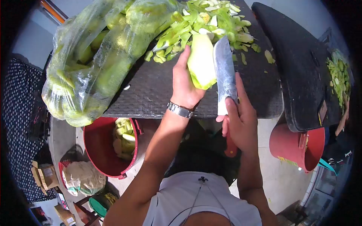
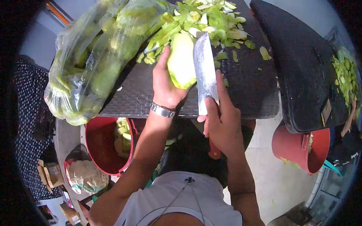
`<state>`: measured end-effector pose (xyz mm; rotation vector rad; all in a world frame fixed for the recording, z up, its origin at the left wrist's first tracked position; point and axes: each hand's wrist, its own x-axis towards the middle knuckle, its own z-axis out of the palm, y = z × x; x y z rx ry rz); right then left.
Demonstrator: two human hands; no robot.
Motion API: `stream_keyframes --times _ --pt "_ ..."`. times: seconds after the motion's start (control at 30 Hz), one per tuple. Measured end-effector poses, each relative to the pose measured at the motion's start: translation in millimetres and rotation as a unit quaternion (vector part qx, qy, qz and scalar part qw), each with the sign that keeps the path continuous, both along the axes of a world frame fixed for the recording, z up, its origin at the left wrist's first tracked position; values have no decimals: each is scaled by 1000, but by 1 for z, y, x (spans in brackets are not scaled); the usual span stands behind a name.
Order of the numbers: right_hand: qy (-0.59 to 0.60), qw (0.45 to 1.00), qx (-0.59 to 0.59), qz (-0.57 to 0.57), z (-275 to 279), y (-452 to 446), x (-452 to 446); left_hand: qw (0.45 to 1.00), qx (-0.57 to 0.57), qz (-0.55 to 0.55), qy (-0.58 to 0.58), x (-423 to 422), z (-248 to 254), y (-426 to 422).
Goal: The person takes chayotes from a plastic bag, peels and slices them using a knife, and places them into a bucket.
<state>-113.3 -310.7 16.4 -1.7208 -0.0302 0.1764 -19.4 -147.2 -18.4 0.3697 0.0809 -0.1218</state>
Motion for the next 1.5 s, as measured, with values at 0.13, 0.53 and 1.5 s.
stream_keyframes --times 0.13,0.53,1.5 --pt "-5 1000 -27 -13 1 1 -8 999 38 33 5 0 -1 -2" --pt "-19 1000 -24 -7 -3 -2 7 996 69 -2 49 -24 0 -28" --pt "53 995 71 39 -12 17 8 998 45 18 44 -9 -15 -25"
